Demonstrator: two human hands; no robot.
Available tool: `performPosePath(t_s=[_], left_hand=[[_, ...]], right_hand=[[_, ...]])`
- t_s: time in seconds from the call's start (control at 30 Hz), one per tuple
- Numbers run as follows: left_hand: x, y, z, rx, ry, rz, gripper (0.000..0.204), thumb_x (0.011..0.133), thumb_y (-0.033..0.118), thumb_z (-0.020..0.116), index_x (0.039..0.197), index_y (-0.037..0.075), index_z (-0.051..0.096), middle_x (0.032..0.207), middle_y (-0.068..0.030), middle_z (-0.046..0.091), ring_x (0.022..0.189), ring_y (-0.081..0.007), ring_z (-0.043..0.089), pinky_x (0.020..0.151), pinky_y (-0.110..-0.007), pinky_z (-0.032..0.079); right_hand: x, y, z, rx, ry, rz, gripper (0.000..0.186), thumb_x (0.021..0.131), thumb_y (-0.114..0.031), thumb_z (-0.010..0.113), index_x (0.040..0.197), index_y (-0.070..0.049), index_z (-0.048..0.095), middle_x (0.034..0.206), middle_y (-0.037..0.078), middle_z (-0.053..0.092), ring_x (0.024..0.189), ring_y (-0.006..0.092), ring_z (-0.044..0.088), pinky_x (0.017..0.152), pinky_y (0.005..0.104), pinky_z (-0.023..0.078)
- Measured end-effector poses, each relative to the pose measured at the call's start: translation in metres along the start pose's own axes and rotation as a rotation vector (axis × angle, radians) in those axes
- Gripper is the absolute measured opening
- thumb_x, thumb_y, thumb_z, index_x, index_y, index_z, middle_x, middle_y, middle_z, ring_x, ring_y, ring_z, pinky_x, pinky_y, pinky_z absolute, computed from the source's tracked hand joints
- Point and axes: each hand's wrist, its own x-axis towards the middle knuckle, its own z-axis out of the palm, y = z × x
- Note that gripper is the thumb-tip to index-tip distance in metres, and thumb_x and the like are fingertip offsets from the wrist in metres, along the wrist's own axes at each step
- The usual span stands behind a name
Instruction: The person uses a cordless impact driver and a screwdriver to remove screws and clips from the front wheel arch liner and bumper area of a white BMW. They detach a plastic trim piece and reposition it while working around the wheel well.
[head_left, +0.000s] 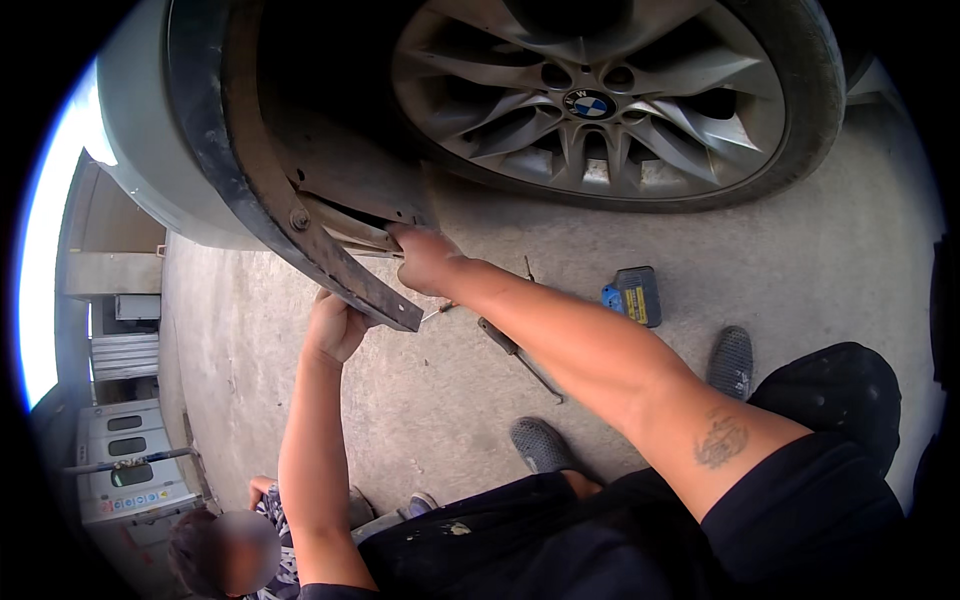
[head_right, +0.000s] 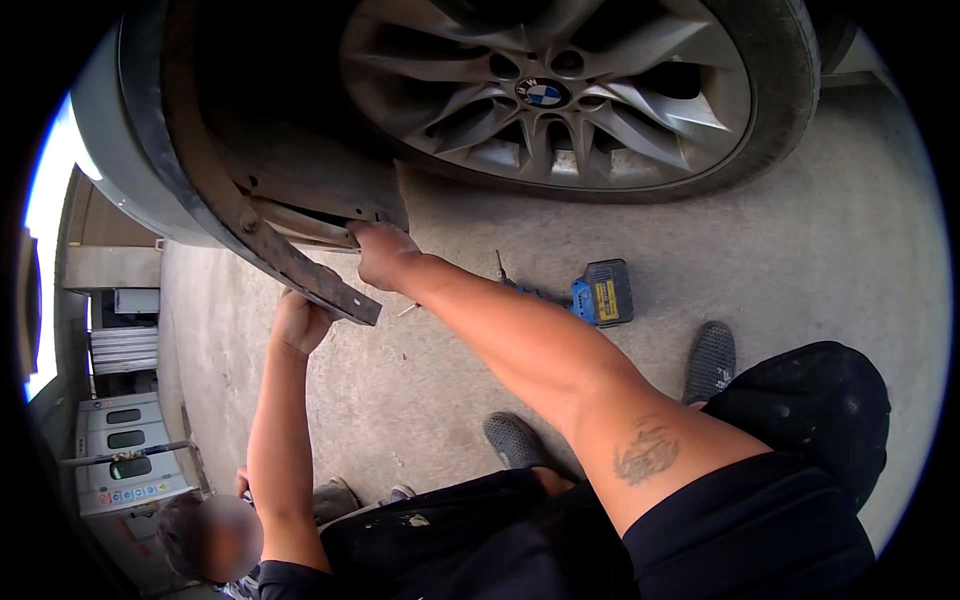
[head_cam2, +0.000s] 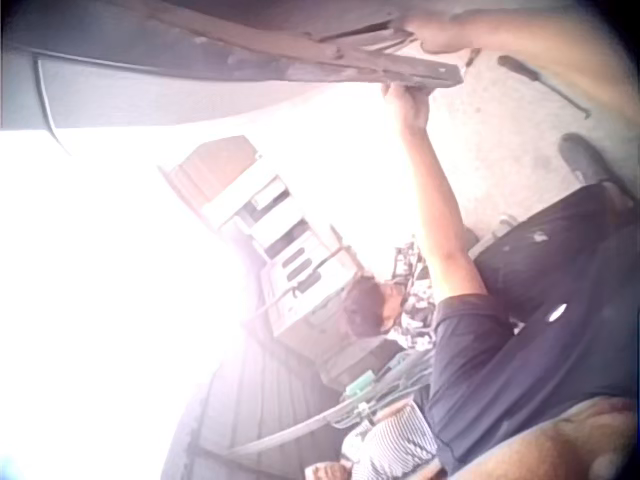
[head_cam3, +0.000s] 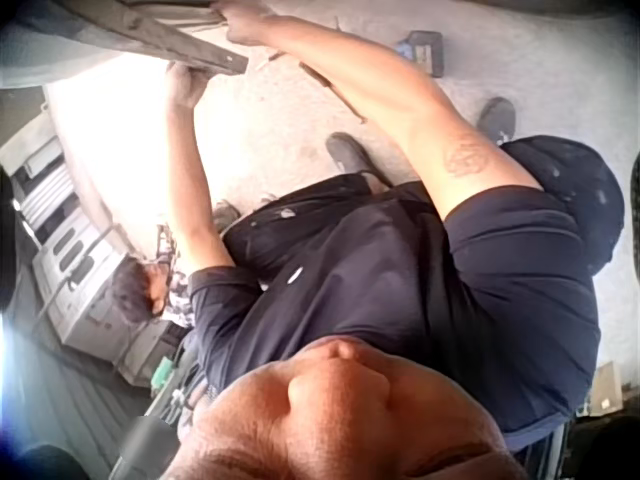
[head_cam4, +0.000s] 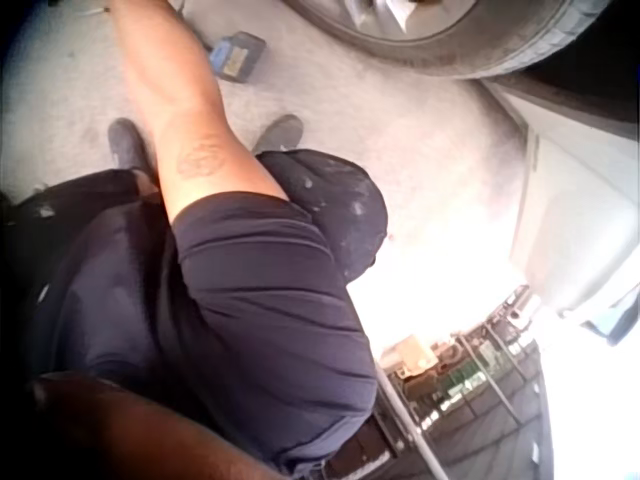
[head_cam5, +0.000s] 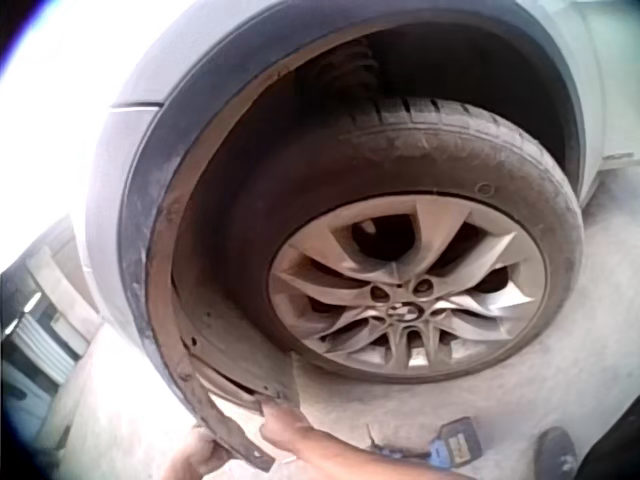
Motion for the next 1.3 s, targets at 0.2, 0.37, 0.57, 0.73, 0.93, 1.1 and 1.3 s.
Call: performPosePath(t_s=[0.2,0.37,0.57,0.73,0.93,1.1,1.3], left_hand=[[0.004,0.008,0.006,0.176,-0.259,-0.098,0.021,0.097,0.019,0.068,0.099,-0.001,0.067,0.079,-0.0061,0.067,0.073,-0.0178,0.067,0.066,-0.029,0.054],[0.025,0.042,-0.001,1.341,-0.086,1.148,0.022,0.08,0.0,0.074,0.101,0.0,0.068,0.099,-0.0141,0.072,0.091,-0.0336,0.071,0.08,-0.042,0.057],[0.006,0.076,-0.003,1.866,-0.37,1.106,0.024,0.081,0.008,0.069,0.105,0.006,0.07,0.104,-0.0154,0.072,0.094,-0.039,0.068,0.08,-0.046,0.057],[-0.016,0.042,0.01,0.441,-0.357,0.324,0.056,0.078,0.009,0.068,0.132,-0.004,0.058,0.128,-0.0155,0.067,0.121,-0.0294,0.061,0.11,-0.04,0.043],[-0.036,0.092,0.043,-0.033,-0.41,0.56,0.059,0.099,0.042,0.06,0.134,-0.006,0.054,0.126,-0.0189,0.066,0.117,-0.0328,0.065,0.108,-0.048,0.047],[-0.071,0.073,0.032,-0.432,-0.383,0.13,0.042,0.106,0.029,0.047,0.133,-0.004,0.051,0.119,-0.0209,0.064,0.102,-0.0394,0.07,0.091,-0.057,0.058],[-0.026,0.08,0.034,0.123,-0.53,-0.25,0.034,0.098,0.013,0.064,0.125,-0.007,0.06,0.117,-0.0212,0.069,0.102,-0.0326,0.072,0.093,-0.041,0.059]], right_hand=[[-0.003,-0.007,-0.002,0.045,-0.048,0.044,0.044,0.078,0.002,0.056,0.122,-0.003,0.063,0.116,0.026,0.068,0.114,0.0441,0.063,0.095,0.047,0.051],[0.006,0.014,0.011,0.042,0.03,-0.019,0.044,0.074,-0.002,0.06,0.118,-0.004,0.062,0.112,0.026,0.067,0.11,0.0452,0.063,0.09,0.0483,0.051],[0.002,0.002,0.007,0.035,-0.029,0.031,0.048,0.076,0.001,0.058,0.124,-0.004,0.062,0.119,0.025,0.067,0.116,0.0436,0.062,0.096,0.0469,0.051],[-0.002,0.0,0.004,0.068,-0.003,0.042,0.046,0.077,0.002,0.058,0.122,-0.003,0.062,0.119,0.026,0.067,0.117,0.0437,0.062,0.096,0.0477,0.051],[0.009,0.001,0.014,0.045,-0.035,0.061,0.043,0.078,-0.004,0.059,0.121,-0.005,0.062,0.119,0.026,0.067,0.115,0.0444,0.062,0.094,0.0484,0.051],[0.002,0.001,0.006,-0.027,-0.063,0.085,0.042,0.08,-0.006,0.058,0.122,-0.005,0.061,0.118,0.025,0.067,0.115,0.0434,0.063,0.093,0.0484,0.051],[0.009,0.008,0.022,0.163,-0.029,0.057,0.031,0.087,-0.017,0.062,0.115,-0.004,0.062,0.114,0.023,0.069,0.108,0.0408,0.066,0.088,0.0461,0.052]])
